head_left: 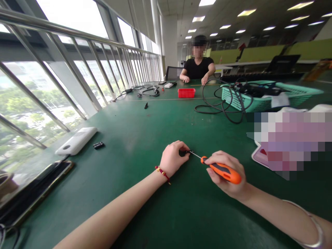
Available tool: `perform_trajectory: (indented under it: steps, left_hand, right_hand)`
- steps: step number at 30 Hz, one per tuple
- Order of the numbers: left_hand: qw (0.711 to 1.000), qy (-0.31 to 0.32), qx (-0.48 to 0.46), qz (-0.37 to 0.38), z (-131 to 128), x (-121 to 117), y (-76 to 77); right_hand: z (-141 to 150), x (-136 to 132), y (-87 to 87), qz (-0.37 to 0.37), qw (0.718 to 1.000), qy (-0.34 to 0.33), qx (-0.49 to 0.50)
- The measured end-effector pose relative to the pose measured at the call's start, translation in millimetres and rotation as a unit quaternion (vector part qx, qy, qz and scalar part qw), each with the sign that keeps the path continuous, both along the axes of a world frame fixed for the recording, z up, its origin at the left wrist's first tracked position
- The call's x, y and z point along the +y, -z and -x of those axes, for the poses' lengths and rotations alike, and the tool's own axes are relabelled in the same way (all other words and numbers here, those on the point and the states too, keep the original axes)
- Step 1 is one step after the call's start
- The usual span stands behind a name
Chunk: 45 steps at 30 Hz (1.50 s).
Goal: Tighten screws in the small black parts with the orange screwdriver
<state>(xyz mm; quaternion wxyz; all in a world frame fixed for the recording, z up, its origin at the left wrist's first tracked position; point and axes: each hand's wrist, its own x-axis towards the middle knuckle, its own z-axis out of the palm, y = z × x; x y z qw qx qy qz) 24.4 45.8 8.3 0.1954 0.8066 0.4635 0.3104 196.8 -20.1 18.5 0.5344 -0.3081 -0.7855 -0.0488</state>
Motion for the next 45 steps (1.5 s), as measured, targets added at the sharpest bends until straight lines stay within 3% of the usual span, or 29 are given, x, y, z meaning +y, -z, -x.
perform_trajectory:
  steps: [11,26,34,39,42,45]
  left_hand:
    - [1.000,0.005,0.006,-0.016,0,0,-1.2]
    - [1.000,0.010,0.008,-0.018,-1,-3,-3.2]
    - [0.996,-0.002,0.070,-0.052,-2,-5,-4.0]
    - [0.993,0.003,0.101,-0.066,-1,-4,-4.4]
    - [0.993,0.003,0.097,-0.069,1,-4,-3.3]
    - [0.993,0.019,0.090,-0.074,1,-3,-2.7]
  right_hand:
    - [-1,1,4.7,0.050,0.999,-0.009,-0.011]
    - [-1,1,4.6,0.056,0.998,-0.001,-0.006]
    - [2,-1,1.7,0.076,0.996,0.019,0.036]
    - [-2,0,1.9,0.012,0.999,0.002,0.040]
    - [-7,6,2.8,-0.014,0.999,0.026,0.045]
    - [-10,14,5.3,0.044,0.995,0.087,0.009]
